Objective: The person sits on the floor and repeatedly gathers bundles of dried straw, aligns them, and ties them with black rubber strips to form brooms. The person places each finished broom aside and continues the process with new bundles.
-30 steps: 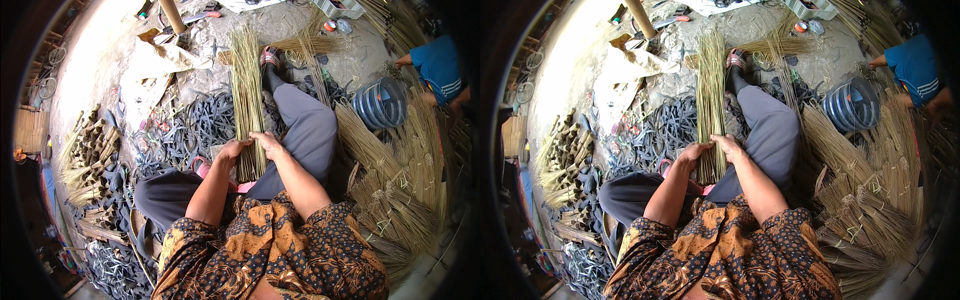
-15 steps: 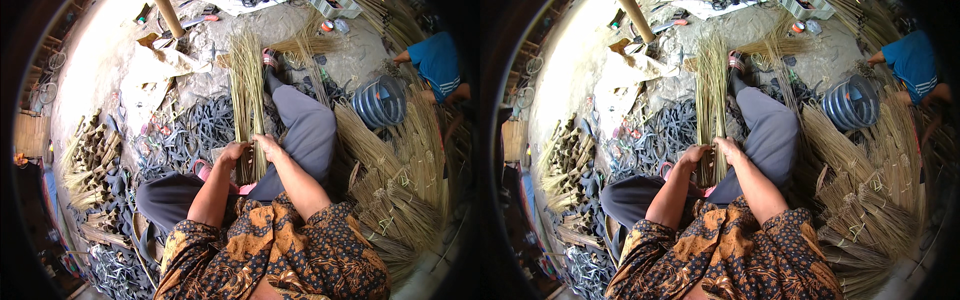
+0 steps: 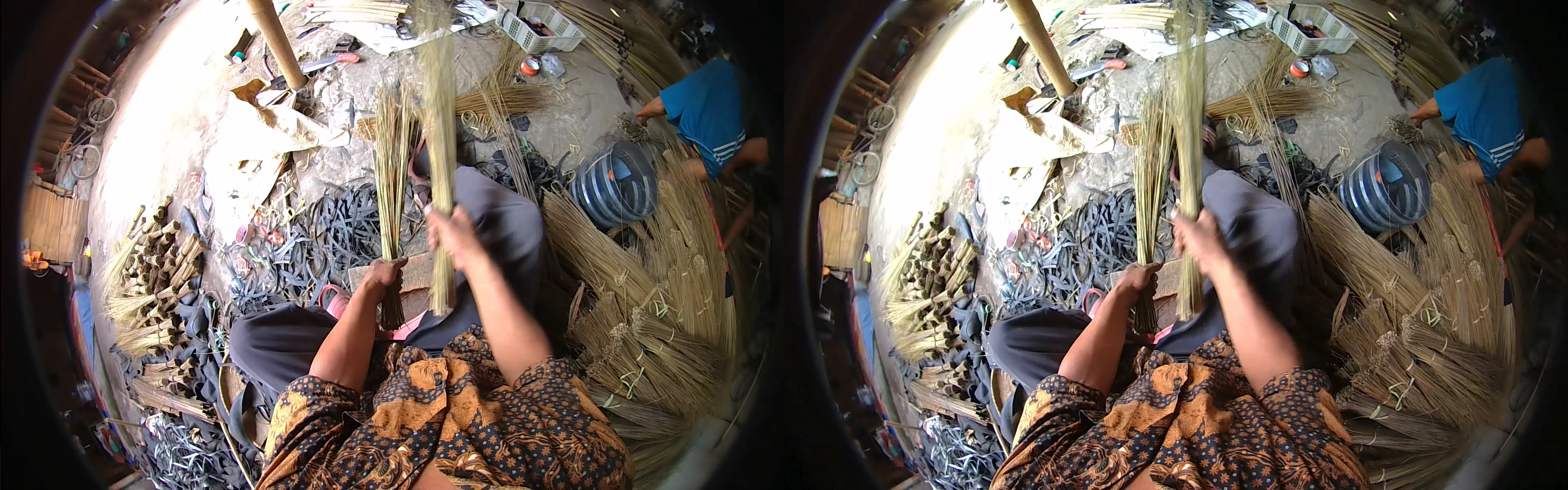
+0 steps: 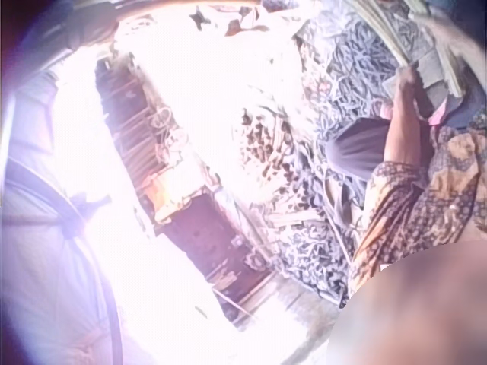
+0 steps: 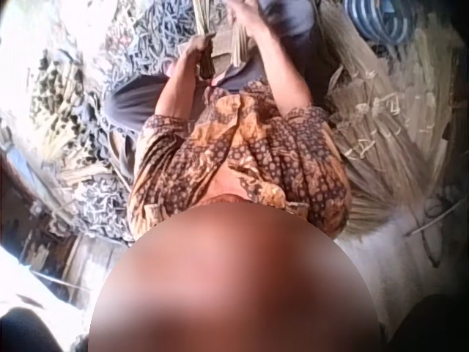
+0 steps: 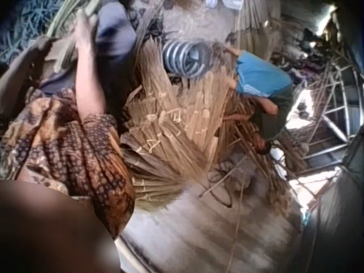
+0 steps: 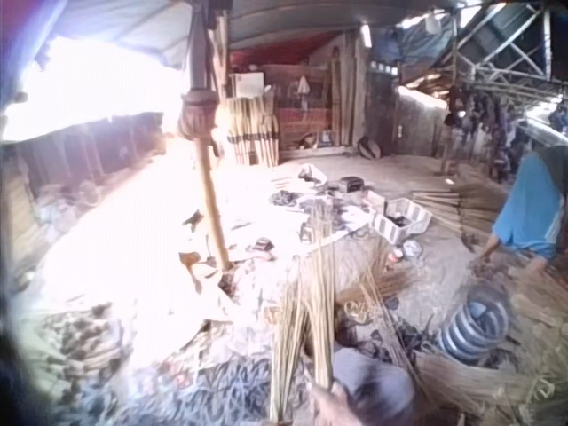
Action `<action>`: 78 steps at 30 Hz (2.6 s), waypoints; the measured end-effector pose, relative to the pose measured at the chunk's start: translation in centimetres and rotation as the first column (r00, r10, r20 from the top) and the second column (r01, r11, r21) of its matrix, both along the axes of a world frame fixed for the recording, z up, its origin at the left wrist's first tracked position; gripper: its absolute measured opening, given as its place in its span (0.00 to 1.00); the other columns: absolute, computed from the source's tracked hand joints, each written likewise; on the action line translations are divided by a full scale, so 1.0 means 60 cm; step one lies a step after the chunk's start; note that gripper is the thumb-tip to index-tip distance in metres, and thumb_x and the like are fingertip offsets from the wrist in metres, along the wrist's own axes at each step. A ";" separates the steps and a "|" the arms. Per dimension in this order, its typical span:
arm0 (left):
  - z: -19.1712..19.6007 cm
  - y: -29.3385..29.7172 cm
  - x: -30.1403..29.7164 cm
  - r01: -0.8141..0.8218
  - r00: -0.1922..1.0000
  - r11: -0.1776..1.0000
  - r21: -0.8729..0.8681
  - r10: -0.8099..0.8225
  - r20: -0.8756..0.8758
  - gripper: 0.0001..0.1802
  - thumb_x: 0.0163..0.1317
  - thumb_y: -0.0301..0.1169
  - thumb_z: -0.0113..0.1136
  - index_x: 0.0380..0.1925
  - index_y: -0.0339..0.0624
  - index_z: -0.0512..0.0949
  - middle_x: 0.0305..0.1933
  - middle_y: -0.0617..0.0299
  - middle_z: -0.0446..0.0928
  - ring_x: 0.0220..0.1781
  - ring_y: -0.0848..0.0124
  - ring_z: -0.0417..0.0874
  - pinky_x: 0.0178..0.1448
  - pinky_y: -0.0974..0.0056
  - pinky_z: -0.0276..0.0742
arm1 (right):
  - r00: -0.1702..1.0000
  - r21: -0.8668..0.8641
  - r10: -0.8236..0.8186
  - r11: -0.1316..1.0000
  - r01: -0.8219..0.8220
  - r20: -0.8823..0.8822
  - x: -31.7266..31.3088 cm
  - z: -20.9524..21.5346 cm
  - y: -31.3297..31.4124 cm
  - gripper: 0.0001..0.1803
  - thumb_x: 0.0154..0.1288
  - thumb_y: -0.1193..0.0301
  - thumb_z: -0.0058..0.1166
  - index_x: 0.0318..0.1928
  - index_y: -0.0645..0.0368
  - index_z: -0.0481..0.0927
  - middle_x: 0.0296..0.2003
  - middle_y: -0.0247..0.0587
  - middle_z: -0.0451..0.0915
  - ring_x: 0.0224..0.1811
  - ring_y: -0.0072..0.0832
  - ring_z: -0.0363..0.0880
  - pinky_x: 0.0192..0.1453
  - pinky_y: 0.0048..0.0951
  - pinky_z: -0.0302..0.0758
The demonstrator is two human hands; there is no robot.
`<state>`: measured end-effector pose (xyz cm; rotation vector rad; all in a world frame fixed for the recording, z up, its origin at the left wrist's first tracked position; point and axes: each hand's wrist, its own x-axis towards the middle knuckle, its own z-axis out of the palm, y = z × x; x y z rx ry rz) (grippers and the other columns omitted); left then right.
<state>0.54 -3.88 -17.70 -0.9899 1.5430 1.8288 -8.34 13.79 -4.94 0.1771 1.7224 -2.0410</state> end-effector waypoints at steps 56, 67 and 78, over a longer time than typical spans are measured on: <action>0.001 0.006 0.019 0.048 0.999 0.996 -0.074 -0.046 0.022 0.15 0.67 0.37 0.68 0.25 0.45 0.75 0.19 0.67 0.71 0.17 0.71 0.73 0.23 0.62 0.73 | 0.992 0.994 0.069 0.037 0.101 -0.103 -0.109 -0.276 0.415 0.48 0.63 0.41 0.65 0.64 0.76 0.73 0.70 0.72 0.67 0.78 0.63 0.58 0.83 0.57 0.53; -0.002 0.004 0.020 0.058 0.998 0.993 -0.100 -0.055 0.027 0.18 0.66 0.39 0.70 0.22 0.45 0.76 0.19 0.65 0.73 0.16 0.71 0.73 0.23 0.63 0.71 | 0.991 0.987 0.009 0.086 0.135 -0.136 -0.147 -0.314 0.405 0.21 0.66 0.62 0.60 0.54 0.62 0.79 0.59 0.64 0.77 0.61 0.60 0.78 0.65 0.58 0.76; 0.023 0.017 0.010 0.099 0.995 0.990 -0.103 -0.098 0.014 0.18 0.67 0.39 0.68 0.21 0.46 0.74 0.18 0.66 0.71 0.17 0.71 0.71 0.23 0.62 0.67 | 0.992 0.994 -0.114 0.081 0.069 -0.059 -0.185 -0.224 0.448 0.17 0.74 0.66 0.49 0.56 0.59 0.79 0.52 0.62 0.85 0.56 0.57 0.85 0.58 0.55 0.81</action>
